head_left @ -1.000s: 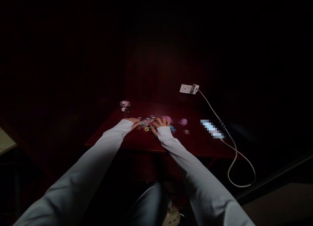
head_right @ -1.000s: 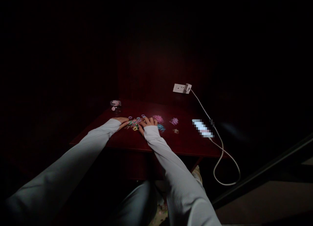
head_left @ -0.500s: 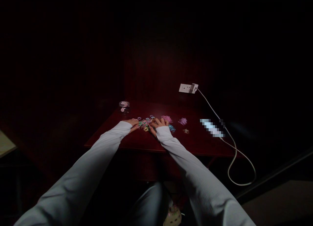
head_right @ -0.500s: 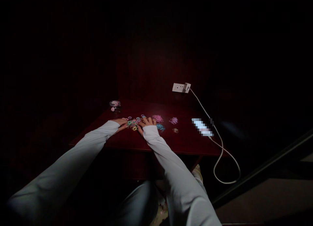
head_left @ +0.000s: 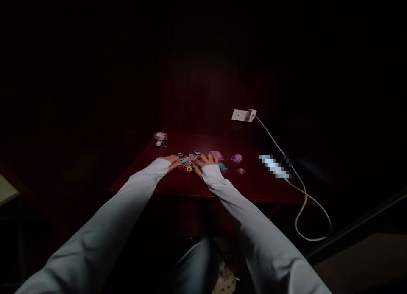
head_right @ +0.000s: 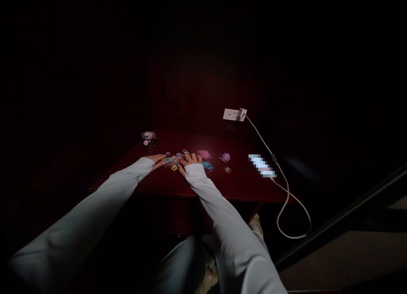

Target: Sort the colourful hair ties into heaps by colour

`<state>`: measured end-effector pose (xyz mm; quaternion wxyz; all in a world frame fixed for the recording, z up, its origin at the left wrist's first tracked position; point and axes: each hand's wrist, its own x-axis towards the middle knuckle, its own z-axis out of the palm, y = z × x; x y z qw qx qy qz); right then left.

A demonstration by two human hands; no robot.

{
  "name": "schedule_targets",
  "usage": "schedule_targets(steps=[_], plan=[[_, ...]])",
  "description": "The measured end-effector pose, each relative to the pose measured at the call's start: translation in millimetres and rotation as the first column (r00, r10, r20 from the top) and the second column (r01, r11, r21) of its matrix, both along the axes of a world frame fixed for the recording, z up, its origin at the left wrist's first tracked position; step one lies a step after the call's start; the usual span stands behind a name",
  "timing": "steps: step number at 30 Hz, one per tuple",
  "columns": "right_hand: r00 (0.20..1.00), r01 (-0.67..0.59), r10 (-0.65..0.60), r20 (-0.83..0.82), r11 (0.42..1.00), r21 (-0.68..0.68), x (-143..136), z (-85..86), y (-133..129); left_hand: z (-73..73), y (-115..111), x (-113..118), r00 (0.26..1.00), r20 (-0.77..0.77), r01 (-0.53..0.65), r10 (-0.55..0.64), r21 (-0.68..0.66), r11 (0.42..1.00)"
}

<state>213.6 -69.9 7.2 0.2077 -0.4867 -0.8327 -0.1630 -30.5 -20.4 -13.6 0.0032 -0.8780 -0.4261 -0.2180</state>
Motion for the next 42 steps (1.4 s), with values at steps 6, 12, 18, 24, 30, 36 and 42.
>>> schedule_targets(steps=[6, 12, 18, 24, 30, 36, 42], plan=[[1.000, -0.013, 0.013, -0.007, 1.000, -0.002, -0.1, -0.5, 1.0, 2.6, -0.6, 0.4, 0.996, -0.072, -0.040, 0.043, 0.044, 0.998], [1.000, -0.011, 0.012, 0.020, 1.000, -0.022, -1.1, 1.1, 0.1, 9.4, -2.9, 2.5, 0.993, -0.121, -0.002, 0.008, 0.045, 0.999], [0.999, -0.015, 0.015, 0.031, 1.000, -0.017, -1.4, 2.7, -2.3, 4.8, 1.4, 2.8, 0.992, -0.117, 0.058, -0.049, 0.075, 0.996], [1.000, -0.016, 0.016, -0.008, 0.999, -0.033, -0.5, 2.0, -1.5, 4.0, 2.2, 8.7, 0.995, 0.086, 0.055, -0.052, -0.027, 0.998], [0.985, 0.008, -0.028, -0.171, 0.993, -0.114, 4.4, 2.3, 1.6, 6.7, 9.9, 27.3, 0.942, 0.334, 0.031, 0.027, -0.168, 0.985], [0.964, 0.018, -0.048, -0.262, 0.993, -0.116, 2.9, 1.9, 5.3, -0.4, 30.5, 38.7, 0.923, 0.383, 0.039, 0.034, -0.180, 0.983], [0.911, 0.103, -0.153, -0.382, 0.984, -0.149, -5.9, -2.1, 14.9, -3.8, 37.8, 42.5, 0.922, 0.381, 0.009, 0.072, -0.207, 0.978]])
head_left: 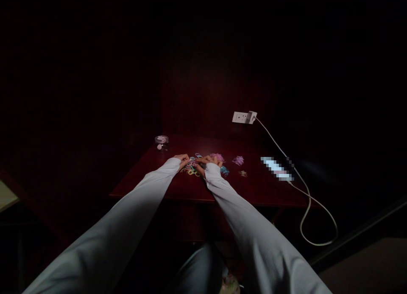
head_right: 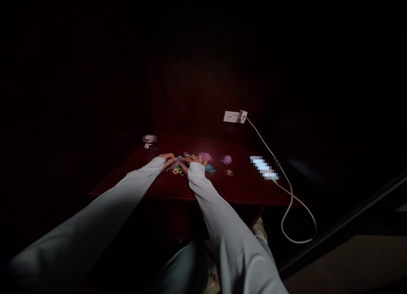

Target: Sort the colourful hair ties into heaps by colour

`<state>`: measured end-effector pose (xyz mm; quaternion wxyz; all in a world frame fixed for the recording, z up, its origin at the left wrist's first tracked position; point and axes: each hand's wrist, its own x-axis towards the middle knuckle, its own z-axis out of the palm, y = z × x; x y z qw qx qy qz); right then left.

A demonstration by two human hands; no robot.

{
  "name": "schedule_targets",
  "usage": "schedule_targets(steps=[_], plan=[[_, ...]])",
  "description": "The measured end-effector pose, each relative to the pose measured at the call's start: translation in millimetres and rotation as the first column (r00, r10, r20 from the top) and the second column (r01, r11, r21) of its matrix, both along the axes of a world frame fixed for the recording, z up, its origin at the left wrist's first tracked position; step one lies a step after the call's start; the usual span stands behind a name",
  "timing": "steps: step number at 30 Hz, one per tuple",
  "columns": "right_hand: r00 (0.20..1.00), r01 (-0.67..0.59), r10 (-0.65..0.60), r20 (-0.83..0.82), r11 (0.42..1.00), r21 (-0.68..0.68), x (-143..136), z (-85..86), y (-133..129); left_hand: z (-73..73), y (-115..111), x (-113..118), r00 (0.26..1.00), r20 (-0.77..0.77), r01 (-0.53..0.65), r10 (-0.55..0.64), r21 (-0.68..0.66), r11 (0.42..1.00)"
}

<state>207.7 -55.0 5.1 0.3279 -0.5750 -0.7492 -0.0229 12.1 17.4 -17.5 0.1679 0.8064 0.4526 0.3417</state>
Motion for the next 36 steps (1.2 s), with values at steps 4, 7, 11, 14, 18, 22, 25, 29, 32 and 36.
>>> schedule_targets(steps=[4, 7, 11, 14, 18, 22, 25, 29, 32, 36], plan=[[0.998, -0.038, 0.039, -0.047, 0.999, 0.023, -2.3, -1.2, 2.4, 2.0, -6.2, 1.4, 0.999, 0.030, 0.042, -0.041, -0.019, 0.999], [0.998, -0.059, 0.060, -0.035, 0.998, 0.036, -2.3, -2.0, 3.8, 3.8, -8.8, 2.3, 0.998, 0.025, 0.051, -0.050, -0.013, 0.999], [0.996, -0.080, 0.081, -0.032, 0.996, 0.026, -2.0, -1.8, 5.0, 3.1, -6.9, 2.2, 0.999, -0.020, 0.043, -0.043, -0.002, 0.999], [0.997, -0.074, 0.074, -0.038, 0.997, 0.015, -1.8, -0.4, 4.2, 0.1, -4.2, 1.6, 0.998, -0.042, 0.041, -0.041, 0.006, 0.999], [0.998, -0.062, 0.062, 0.013, 0.998, 0.030, -1.2, 0.8, 2.5, -1.1, -3.0, 0.8, 0.997, -0.063, 0.039, -0.036, 0.045, 0.998], [0.998, -0.060, 0.059, 0.025, 0.997, 0.039, -2.2, -1.3, 2.8, 3.8, -7.3, -1.1, 0.995, -0.090, 0.049, -0.041, 0.098, 0.994], [0.998, -0.056, 0.056, 0.005, 0.997, 0.055, -1.1, -2.3, 2.5, 8.0, -12.9, -2.9, 0.994, -0.096, 0.066, -0.053, 0.147, 0.987], [0.997, -0.057, 0.047, 0.064, 0.987, 0.150, 19.9, 1.6, -1.0, 9.8, -17.6, -4.6, 0.993, -0.115, 0.011, 0.014, 0.210, 0.978], [0.983, -0.009, -0.034, 0.183, 0.974, 0.228, 56.6, 7.4, -6.0, 10.4, -17.9, -5.9, 0.981, -0.174, -0.029, 0.079, 0.274, 0.961], [0.932, 0.193, -0.272, 0.240, 0.931, 0.309, 118.4, 13.2, -17.6, 13.6, -17.6, -8.6, 0.955, -0.265, -0.051, 0.134, 0.297, 0.953]])
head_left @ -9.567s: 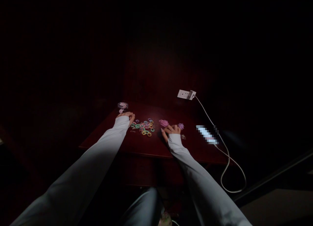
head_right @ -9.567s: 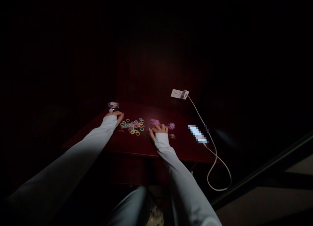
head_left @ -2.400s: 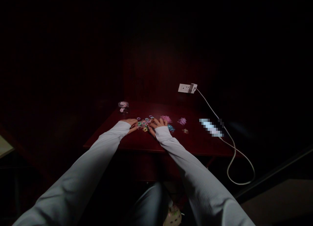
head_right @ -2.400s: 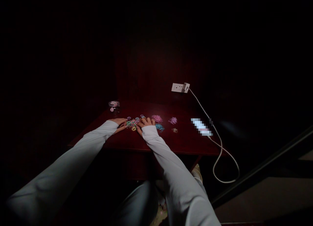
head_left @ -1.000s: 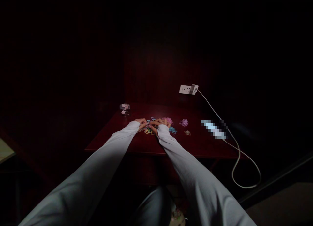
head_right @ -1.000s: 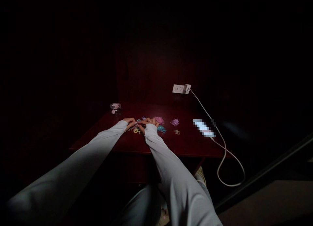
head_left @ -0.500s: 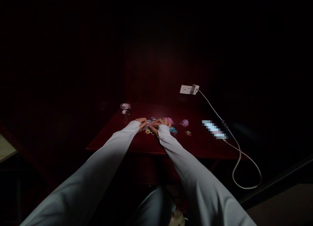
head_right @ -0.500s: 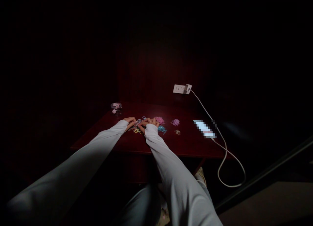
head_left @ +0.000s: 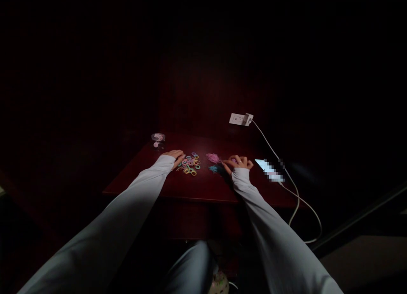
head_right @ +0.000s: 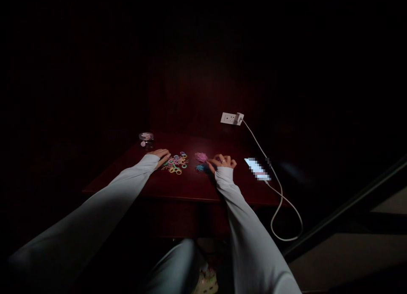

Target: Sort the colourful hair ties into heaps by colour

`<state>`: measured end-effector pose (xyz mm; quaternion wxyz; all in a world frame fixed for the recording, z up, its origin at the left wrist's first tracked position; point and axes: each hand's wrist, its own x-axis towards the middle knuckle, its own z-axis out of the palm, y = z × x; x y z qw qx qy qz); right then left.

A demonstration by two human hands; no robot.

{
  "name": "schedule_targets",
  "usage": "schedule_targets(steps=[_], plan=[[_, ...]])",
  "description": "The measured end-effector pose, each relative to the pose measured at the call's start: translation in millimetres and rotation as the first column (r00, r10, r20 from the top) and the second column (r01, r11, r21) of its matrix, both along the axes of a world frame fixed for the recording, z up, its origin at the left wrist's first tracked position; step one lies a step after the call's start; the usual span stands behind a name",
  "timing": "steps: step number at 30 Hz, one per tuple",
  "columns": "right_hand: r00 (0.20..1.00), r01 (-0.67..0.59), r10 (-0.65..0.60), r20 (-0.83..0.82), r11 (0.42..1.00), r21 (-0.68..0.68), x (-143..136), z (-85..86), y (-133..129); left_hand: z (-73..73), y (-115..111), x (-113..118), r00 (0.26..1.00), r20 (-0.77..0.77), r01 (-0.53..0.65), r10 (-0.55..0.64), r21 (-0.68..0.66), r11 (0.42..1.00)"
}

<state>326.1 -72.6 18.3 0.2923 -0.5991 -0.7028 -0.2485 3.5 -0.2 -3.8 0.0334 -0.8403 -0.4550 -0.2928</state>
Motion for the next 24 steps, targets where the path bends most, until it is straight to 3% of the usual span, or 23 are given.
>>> schedule_targets(steps=[4, 8, 17, 24], plan=[[0.991, 0.101, -0.096, 0.089, 0.993, -0.061, 50.6, 0.0, -16.6, 1.8, 1.6, -2.3, 1.000, -0.014, -0.004, 0.004, -0.013, 1.000], [0.988, 0.123, -0.111, 0.110, 0.986, -0.109, 75.3, -3.4, -28.2, 1.0, 2.4, -2.3, 1.000, 0.004, 0.014, -0.014, -0.011, 1.000], [0.985, 0.146, -0.128, 0.117, 0.975, -0.167, 78.3, -7.5, -23.6, 4.6, -3.7, -3.2, 0.998, 0.044, 0.042, -0.041, -0.029, 0.999], [0.993, 0.106, -0.090, 0.081, 0.968, -0.229, 76.6, -4.6, -26.1, -0.5, 1.3, -2.6, 0.999, 0.029, 0.022, -0.021, -0.023, 0.999]])
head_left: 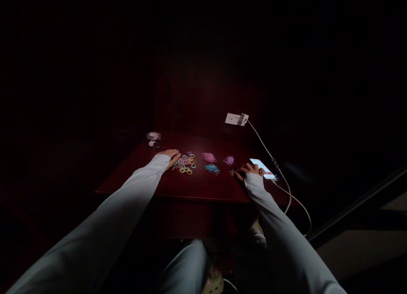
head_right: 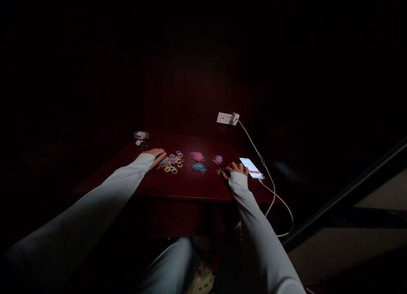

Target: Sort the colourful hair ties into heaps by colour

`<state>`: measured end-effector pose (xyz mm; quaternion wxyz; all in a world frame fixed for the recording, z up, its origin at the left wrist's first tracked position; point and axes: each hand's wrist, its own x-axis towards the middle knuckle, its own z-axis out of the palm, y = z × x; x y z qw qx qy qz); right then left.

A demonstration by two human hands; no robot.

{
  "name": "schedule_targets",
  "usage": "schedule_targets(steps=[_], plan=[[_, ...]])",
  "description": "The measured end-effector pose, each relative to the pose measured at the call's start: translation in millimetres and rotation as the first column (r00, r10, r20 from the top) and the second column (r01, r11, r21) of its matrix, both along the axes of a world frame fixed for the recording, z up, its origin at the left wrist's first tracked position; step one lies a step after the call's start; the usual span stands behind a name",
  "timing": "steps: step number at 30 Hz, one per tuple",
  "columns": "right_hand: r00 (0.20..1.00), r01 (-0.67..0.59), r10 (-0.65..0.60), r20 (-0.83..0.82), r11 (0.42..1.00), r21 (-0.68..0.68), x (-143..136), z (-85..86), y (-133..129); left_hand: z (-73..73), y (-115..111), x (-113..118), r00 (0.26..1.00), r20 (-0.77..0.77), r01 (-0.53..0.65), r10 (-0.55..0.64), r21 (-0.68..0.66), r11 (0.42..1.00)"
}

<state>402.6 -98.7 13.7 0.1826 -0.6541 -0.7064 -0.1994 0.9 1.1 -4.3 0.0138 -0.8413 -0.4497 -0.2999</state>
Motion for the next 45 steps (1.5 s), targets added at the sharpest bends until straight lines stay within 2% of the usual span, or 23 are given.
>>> schedule_targets(steps=[5, 13, 19, 22, 25, 31, 36, 45], plan=[[0.998, 0.023, -0.024, -0.051, 1.000, -0.021, -3.4, 3.3, -2.3, -1.2, 5.5, -1.5, 1.000, -0.024, 0.017, -0.017, -0.006, 1.000], [0.998, 0.042, -0.040, -0.042, 0.998, 0.055, -10.5, 2.7, -2.9, 6.6, -6.2, 1.1, 1.000, -0.010, -0.003, 0.003, 0.018, 1.000], [0.997, 0.030, -0.026, -0.077, 0.998, 0.051, -23.5, 3.4, 2.6, 3.3, 1.2, 0.3, 0.999, -0.008, -0.041, 0.041, 0.026, 0.999], [0.995, -0.030, 0.034, -0.097, 0.999, 0.044, -49.8, 2.5, 4.8, 3.6, 1.7, -0.9, 0.990, 0.017, -0.142, 0.141, 0.098, 0.985], [0.982, -0.156, 0.159, -0.102, 0.987, 0.035, -88.8, 0.2, 5.3, 7.1, -2.7, -1.5, 0.973, 0.040, -0.232, 0.228, 0.153, 0.961], [0.943, -0.324, 0.319, -0.092, 0.945, -0.049, -156.1, -1.1, 8.2, 9.8, -8.4, -1.0, 0.939, 0.086, -0.342, 0.332, 0.149, 0.928], [0.940, -0.337, 0.328, -0.089, 0.936, -0.104, -185.8, -1.3, 17.1, 5.6, -6.4, 0.7, 0.919, 0.093, -0.392, 0.382, 0.132, 0.911], [0.887, -0.454, 0.445, -0.123, 0.889, -0.059, -225.5, -2.9, 34.1, 7.9, -8.0, 4.9, 0.915, 0.094, -0.398, 0.393, 0.036, 0.917]])
